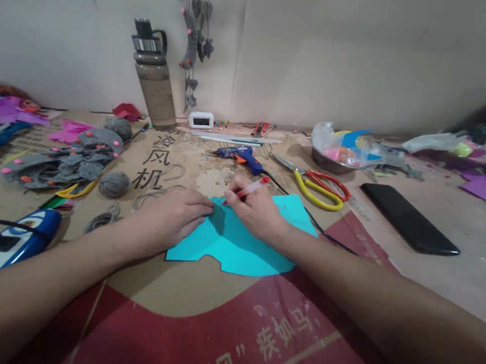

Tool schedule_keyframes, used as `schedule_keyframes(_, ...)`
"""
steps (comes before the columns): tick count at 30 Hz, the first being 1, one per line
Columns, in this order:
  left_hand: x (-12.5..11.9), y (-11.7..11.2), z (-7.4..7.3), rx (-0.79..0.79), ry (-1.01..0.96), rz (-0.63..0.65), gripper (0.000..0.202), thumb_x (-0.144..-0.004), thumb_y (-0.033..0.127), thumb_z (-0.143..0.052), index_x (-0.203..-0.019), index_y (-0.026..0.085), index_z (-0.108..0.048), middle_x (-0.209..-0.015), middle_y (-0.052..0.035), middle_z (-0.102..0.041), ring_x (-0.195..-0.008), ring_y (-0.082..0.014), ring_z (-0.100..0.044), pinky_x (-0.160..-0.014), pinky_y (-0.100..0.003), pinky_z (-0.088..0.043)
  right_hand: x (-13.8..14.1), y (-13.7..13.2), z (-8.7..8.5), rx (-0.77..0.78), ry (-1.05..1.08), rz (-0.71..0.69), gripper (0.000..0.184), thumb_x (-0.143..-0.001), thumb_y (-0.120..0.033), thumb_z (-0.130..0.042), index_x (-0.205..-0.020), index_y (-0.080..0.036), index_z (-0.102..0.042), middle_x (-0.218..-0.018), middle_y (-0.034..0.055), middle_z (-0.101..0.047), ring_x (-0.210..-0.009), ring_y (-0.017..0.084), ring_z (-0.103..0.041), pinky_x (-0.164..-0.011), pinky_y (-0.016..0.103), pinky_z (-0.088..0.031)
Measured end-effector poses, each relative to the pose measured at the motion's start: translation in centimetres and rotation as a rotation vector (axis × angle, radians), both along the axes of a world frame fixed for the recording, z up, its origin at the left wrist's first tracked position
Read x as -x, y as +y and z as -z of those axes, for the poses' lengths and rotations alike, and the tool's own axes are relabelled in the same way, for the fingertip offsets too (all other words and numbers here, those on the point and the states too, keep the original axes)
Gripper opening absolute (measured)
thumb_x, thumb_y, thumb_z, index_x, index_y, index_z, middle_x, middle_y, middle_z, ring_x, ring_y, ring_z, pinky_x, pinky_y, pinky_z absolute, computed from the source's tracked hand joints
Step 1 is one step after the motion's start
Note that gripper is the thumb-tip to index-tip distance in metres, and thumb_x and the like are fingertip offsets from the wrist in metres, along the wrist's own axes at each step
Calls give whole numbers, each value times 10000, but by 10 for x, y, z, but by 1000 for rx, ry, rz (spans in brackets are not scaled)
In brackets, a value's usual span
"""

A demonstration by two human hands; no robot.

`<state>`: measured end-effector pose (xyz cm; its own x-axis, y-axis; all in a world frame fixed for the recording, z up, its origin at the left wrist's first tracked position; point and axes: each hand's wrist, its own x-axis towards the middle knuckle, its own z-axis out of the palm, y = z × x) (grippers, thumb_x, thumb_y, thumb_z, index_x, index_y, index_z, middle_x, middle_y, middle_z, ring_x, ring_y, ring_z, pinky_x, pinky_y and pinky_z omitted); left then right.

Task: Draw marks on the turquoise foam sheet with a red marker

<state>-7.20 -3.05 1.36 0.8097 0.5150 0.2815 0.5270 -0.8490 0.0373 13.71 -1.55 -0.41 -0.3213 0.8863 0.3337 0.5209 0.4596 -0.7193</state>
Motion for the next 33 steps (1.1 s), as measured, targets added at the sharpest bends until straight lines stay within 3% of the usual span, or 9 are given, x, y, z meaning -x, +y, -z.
schedule_keyframes(33,3,-1,0,26,37,-21,329,-946,236,-401,-1095,139,-678,-1143,-108,-672,-1023,-215,-624,-914,-372,-509,-1,0,1,-9,53,-76,160,-833,-194,-473,-673,-198,-470,-615,-23,-517,-618,125,-483,-603,263,-351)
